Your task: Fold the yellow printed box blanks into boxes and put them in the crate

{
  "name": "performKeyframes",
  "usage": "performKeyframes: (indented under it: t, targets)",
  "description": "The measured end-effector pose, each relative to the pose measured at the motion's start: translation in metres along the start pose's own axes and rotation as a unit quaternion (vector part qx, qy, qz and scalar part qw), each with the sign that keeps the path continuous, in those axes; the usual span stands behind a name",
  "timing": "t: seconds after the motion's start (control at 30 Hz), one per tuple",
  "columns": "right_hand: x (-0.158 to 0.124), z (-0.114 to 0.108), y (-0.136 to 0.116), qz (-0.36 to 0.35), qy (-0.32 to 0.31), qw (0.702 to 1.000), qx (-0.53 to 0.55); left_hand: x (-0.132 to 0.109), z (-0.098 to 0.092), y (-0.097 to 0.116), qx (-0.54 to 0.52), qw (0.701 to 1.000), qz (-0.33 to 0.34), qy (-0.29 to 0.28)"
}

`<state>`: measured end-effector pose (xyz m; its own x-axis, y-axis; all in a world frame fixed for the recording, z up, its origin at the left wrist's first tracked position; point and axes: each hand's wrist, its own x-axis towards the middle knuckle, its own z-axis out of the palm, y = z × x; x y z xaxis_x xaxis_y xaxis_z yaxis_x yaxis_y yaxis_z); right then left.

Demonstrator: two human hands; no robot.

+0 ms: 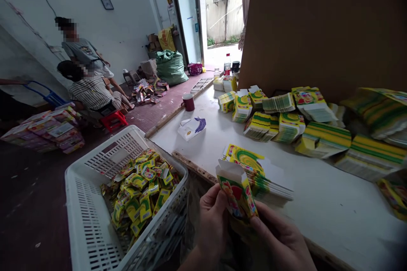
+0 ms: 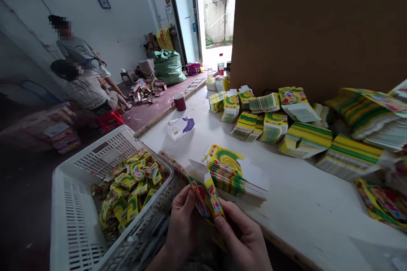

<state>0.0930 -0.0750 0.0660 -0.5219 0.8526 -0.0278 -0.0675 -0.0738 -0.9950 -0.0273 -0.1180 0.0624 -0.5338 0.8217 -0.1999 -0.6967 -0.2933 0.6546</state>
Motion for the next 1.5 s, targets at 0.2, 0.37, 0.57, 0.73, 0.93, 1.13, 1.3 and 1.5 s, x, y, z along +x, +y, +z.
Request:
performKeyframes:
  t: [0.2, 0.37, 0.57, 0.73, 0.93, 1.13, 1.3, 1.5]
  targets:
    - [-0.006, 0.008, 0.004, 0.015, 0.018, 0.998, 0.062, -0.003, 0.002, 0.001, -0.005, 1.0, 0.016, -0.016]
    - [-0.005, 0.003, 0.003, 0.05, 0.04, 0.991, 0.113, -0.002, 0.007, 0.0, -0.013, 0.999, -0.012, -0.05]
    - [-0.005, 0.005, 0.003, 0.023, 0.006, 0.999, 0.046, -0.001, 0.001, -0.005, 0.018, 1.0, -0.013, 0.02]
    - [0.007, -0.008, 0.0, -0.085, -0.04, 0.989, -0.115, 0.003, -0.007, 0.001, 0.049, 0.998, 0.011, 0.027]
    - [0.007, -0.027, -0.013, -0.135, -0.068, 0.958, -0.242, 0.011, -0.016, 0.009, 0.127, 0.992, 0.013, 0.005]
    - [-0.004, -0.061, -0.026, -0.193, -0.16, 0.866, -0.434, 0.005, -0.013, 0.04, 0.337, 0.922, 0.043, -0.188]
    - [-0.009, -0.054, -0.026, -0.295, -0.108, 0.822, -0.475, -0.012, -0.002, 0.031, 0.485, 0.82, -0.011, -0.302]
    - [-0.015, -0.031, -0.011, -0.145, 0.144, 0.958, -0.203, -0.013, -0.006, 0.006, 0.542, 0.806, 0.096, -0.218]
